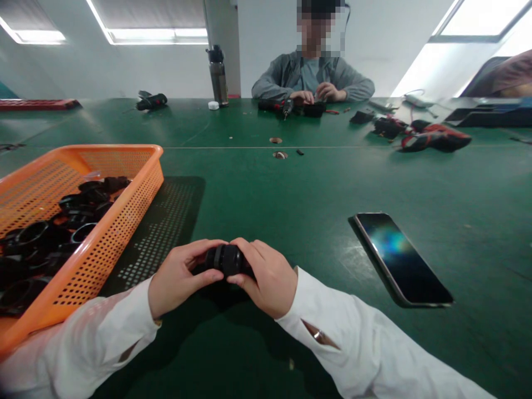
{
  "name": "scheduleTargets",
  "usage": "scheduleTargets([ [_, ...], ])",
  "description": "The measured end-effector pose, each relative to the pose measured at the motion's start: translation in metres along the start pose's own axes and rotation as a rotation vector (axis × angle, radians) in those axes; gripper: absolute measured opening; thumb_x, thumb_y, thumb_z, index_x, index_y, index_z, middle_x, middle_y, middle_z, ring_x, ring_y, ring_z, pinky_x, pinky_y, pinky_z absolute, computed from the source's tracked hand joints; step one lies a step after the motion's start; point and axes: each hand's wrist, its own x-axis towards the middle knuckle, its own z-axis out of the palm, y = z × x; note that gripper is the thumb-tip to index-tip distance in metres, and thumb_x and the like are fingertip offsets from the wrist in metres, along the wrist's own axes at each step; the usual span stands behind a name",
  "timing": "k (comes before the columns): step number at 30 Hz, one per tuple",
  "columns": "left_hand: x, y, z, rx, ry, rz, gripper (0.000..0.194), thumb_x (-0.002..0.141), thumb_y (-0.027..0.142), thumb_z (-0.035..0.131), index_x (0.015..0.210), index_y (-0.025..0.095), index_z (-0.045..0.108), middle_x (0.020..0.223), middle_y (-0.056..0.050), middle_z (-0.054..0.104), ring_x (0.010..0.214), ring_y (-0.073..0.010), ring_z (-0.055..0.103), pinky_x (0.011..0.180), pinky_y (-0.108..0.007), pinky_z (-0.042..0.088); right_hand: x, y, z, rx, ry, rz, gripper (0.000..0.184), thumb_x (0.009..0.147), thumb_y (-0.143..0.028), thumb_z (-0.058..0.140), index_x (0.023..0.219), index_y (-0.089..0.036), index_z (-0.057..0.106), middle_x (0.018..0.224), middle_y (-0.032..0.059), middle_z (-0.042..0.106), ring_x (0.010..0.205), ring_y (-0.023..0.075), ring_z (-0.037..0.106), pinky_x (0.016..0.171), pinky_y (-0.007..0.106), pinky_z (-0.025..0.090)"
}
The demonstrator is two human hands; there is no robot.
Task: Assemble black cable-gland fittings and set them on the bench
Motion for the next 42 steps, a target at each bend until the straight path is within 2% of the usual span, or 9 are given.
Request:
scheduleTargets([
  [11,-0.002,0.005,-0.003,0.261,0.025,0.144,0.04,0.072,0.039,0.068,0.103,0.013,0.064,0.098,-0.01,0.07,0.088,-0.0203,0.064,0.08,-0.031,0.05,-0.006,0.002,0.006,0.192,-0.067,0.205,0.025,0.088,-0.03,0.043,0.106,-0.016,0.052,0.089,0.0074,0.069,0.078,0.0185,0.066,0.068,0.028,0.052],
  [16,0.001,0.008,-0.002,0.175,0.033,0.048,0.038,0.07,0.038,0.068,0.101,0.017,0.064,0.098,-0.008,0.069,0.089,-0.0212,0.063,0.081,-0.032,0.051,-0.004,0.002,0.005,0.19,-0.094,0.268,0.024,0.085,-0.026,0.045,0.107,-0.017,0.051,0.086,0.0052,0.069,0.071,0.0177,0.066,0.062,0.028,0.053],
  [20,0.003,0.007,0.002,-0.091,0.042,-0.089,0.048,0.071,0.041,0.064,0.109,0.014,0.058,0.099,-0.01,0.066,0.079,-0.0188,0.064,0.067,-0.029,0.053,0.002,0.003,0.003,0.1,-0.082,0.174,0.026,0.085,-0.021,0.047,0.111,-0.017,0.048,0.096,0.0085,0.068,0.083,0.0199,0.066,0.071,0.032,0.054],
  [23,0.004,0.009,0.006,-0.176,0.036,-0.191,0.054,0.081,0.053,0.043,0.112,0.01,0.054,0.068,-0.004,0.062,0.05,-0.0127,0.055,0.041,-0.021,0.041,0.003,0.005,0.004,-0.007,-0.007,0.056,0.024,0.087,-0.02,0.047,0.111,-0.017,0.047,0.095,0.0101,0.067,0.084,0.0212,0.064,0.072,0.034,0.055],
  [25,0.005,0.011,0.01,-0.159,0.045,-0.216,0.057,0.085,0.055,0.029,0.106,0.01,0.056,0.052,0.002,0.052,0.04,-0.0104,0.046,0.035,-0.02,0.032,0.003,0.005,0.006,-0.055,0.028,-0.003,0.023,0.088,-0.02,0.046,0.111,-0.016,0.047,0.092,0.0108,0.067,0.082,0.0213,0.063,0.071,0.035,0.055],
  [28,0.009,0.014,0.017,-0.126,0.115,-0.209,0.056,0.087,0.056,0.022,0.087,0.012,0.059,0.051,0.003,0.047,0.038,-0.0089,0.041,0.037,-0.021,0.031,0.003,0.004,0.008,-0.096,0.062,-0.073,0.023,0.09,-0.022,0.045,0.111,-0.014,0.047,0.091,0.0119,0.066,0.081,0.0213,0.063,0.07,0.034,0.055],
  [32,0.015,0.013,0.022,0.012,0.213,-0.13,0.051,0.088,0.05,0.022,0.063,0.017,0.052,0.05,0.002,0.044,0.046,-0.0114,0.043,0.047,-0.024,0.036,0.004,0.002,0.007,-0.137,0.092,-0.125,0.021,0.092,-0.022,0.041,0.111,-0.014,0.047,0.09,0.0119,0.066,0.08,0.0212,0.062,0.068,0.034,0.056],
  [36,0.018,0.009,0.024,0.178,0.269,-0.026,0.045,0.089,0.037,0.023,0.061,0.018,0.052,0.055,-0.001,0.051,0.053,-0.0139,0.049,0.056,-0.026,0.039,0.005,0.0,0.006,-0.156,0.096,-0.131,0.023,0.093,-0.028,0.04,0.111,-0.014,0.047,0.086,0.0113,0.066,0.076,0.0214,0.062,0.065,0.035,0.055],
  [42,0.02,0.01,0.027,0.249,0.321,-0.009,0.041,0.087,0.027,0.023,0.059,0.019,0.053,0.056,-0.003,0.057,0.058,-0.0155,0.055,0.061,-0.027,0.041,0.004,-0.002,0.004,-0.171,0.11,-0.132,0.031,0.095,-0.034,0.034,0.113,-0.011,0.045,0.087,0.013,0.067,0.071,0.0215,0.061,0.062,0.034,0.053],
])
